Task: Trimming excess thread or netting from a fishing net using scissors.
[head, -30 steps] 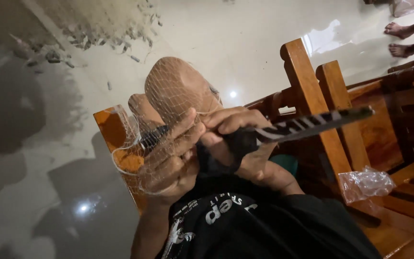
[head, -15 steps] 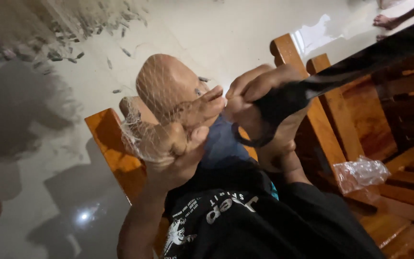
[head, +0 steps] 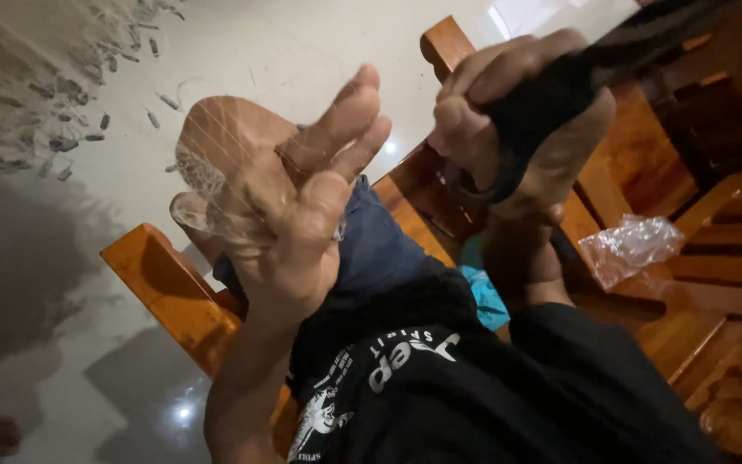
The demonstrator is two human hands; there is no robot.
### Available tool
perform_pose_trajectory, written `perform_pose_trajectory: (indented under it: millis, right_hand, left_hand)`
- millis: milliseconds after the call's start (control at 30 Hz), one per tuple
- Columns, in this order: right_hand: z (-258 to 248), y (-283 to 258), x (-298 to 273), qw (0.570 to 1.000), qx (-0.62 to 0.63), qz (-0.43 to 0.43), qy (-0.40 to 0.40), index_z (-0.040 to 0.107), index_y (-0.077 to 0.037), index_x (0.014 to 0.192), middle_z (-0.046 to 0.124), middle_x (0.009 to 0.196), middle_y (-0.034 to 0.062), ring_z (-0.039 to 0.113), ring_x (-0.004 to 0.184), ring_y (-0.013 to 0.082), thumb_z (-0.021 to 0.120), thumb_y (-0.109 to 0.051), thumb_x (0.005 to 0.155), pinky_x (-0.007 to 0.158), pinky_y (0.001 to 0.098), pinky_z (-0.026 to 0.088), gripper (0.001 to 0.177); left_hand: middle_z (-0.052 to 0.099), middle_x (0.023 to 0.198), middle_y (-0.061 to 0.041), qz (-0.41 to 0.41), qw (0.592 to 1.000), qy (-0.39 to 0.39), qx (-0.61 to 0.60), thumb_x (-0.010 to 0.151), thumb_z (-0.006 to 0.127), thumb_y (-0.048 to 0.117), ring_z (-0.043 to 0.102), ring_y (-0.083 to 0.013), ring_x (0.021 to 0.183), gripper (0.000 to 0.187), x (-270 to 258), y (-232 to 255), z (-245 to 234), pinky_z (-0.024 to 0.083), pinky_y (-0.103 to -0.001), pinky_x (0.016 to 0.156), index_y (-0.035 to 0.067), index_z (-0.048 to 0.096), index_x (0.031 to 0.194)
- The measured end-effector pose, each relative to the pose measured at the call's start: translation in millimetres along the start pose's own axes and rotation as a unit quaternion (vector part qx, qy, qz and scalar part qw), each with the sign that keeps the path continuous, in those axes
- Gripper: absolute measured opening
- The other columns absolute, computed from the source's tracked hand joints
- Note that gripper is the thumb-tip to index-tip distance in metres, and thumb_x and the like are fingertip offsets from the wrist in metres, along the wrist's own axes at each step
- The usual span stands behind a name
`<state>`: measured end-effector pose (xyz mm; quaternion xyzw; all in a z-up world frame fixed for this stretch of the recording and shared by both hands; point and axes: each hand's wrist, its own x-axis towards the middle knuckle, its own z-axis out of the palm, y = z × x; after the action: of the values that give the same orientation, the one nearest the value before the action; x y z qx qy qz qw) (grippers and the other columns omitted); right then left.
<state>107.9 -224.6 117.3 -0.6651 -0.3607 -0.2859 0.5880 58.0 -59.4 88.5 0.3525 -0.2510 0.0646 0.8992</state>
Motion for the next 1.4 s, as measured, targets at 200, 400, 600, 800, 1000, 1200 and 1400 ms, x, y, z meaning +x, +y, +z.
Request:
perform_pose_trajectory:
  millis: [200,400,600,800,1000,1200,1400]
  right_hand:
    - [-30.6,2.0,-34.0,0.996,-0.057,0.039,-0.065,0.053,0.004,0.086,0.058,0.079,0.0168,0.061,0.067,0.0255,0.074,0.006,0.078,0.063,0.0348,0.055,0.023]
    - [-55.4,5.4,-46.1,0.986,-0.159,0.022,-0.053,0.052,0.0,0.092,0.053,0.079,0.0109,0.052,0.055,0.0161,0.076,-0.012,0.081,0.047,0.0282,0.043,0.028]
    - [-66.5,-17.7,-30.2,0.922,-0.375,0.001,-0.094,0.061,0.012,0.091,0.063,0.089,0.0258,0.062,0.079,0.0346,0.077,-0.029,0.083,0.066,0.0425,0.05,0.045]
    - [-92.4,-18.3,-14.0,0.911,-0.375,-0.075,-0.154,0.069,0.013,0.097,0.066,0.096,0.0241,0.063,0.077,0.0301,0.093,-0.031,0.088,0.066,0.0376,0.047,0.05]
    - [-109.2,-2.5,-1.6,0.883,-0.365,-0.213,-0.206,0.072,0.012,0.099,0.067,0.088,0.0193,0.059,0.078,0.0321,0.098,-0.036,0.099,0.07,0.0438,0.044,0.054]
    - [-122.8,-4.0,-5.9,0.844,-0.411,-0.259,-0.226,0.079,0.01,0.099,0.071,0.087,0.019,0.063,0.076,0.0322,0.101,-0.044,0.108,0.069,0.044,0.047,0.059]
    - [-104.2,-20.0,-10.6,0.875,-0.402,-0.179,-0.201,0.078,0.009,0.097,0.069,0.086,0.0173,0.06,0.076,0.03,0.107,-0.034,0.107,0.07,0.0418,0.041,0.053]
  left_hand:
    - [0.045,0.134,-0.031,-0.008,0.998,0.047,-0.043,0.098,0.044,-0.002,0.038,-0.045,0.142,0.025,16.6,1.4,33.5,0.047,-0.066,0.12,0.013,0.032,0.082]
    - [0.05,0.135,-0.026,-0.024,0.999,-0.005,-0.029,0.097,0.052,0.008,0.053,-0.0315,0.132,0.046,34.2,-10.0,41.0,0.054,-0.061,0.121,0.005,0.029,0.057]
    - [0.053,0.125,-0.032,-0.009,0.997,0.028,-0.076,0.092,0.043,-0.014,0.042,-0.0143,0.045,0.033,38.1,-0.8,48.9,0.056,-0.067,0.11,0.012,0.03,0.078]
    - [0.043,0.14,-0.028,-0.087,0.986,-0.036,-0.138,0.104,0.043,-0.001,0.033,-0.0502,0.148,0.02,19.1,27.9,38.3,0.035,-0.086,0.128,0.012,0.04,0.089]
    - [0.05,0.137,-0.029,-0.064,0.983,0.035,-0.168,0.103,0.039,-0.007,0.031,-0.056,0.151,0.026,8.1,28.3,42.1,0.036,-0.087,0.121,0.012,0.03,0.087]
    - [0.04,0.137,-0.032,-0.082,0.992,0.094,-0.012,0.089,0.047,-0.002,0.053,-0.0496,0.116,0.033,11.1,35.6,52.0,0.048,-0.067,0.108,0.017,0.021,0.083]
    - [0.048,0.141,-0.026,-0.061,0.989,0.104,0.085,0.1,0.049,0.005,0.054,-0.0629,0.136,0.009,4.1,35.3,54.9,0.051,-0.031,0.068,0.003,0.046,0.109]
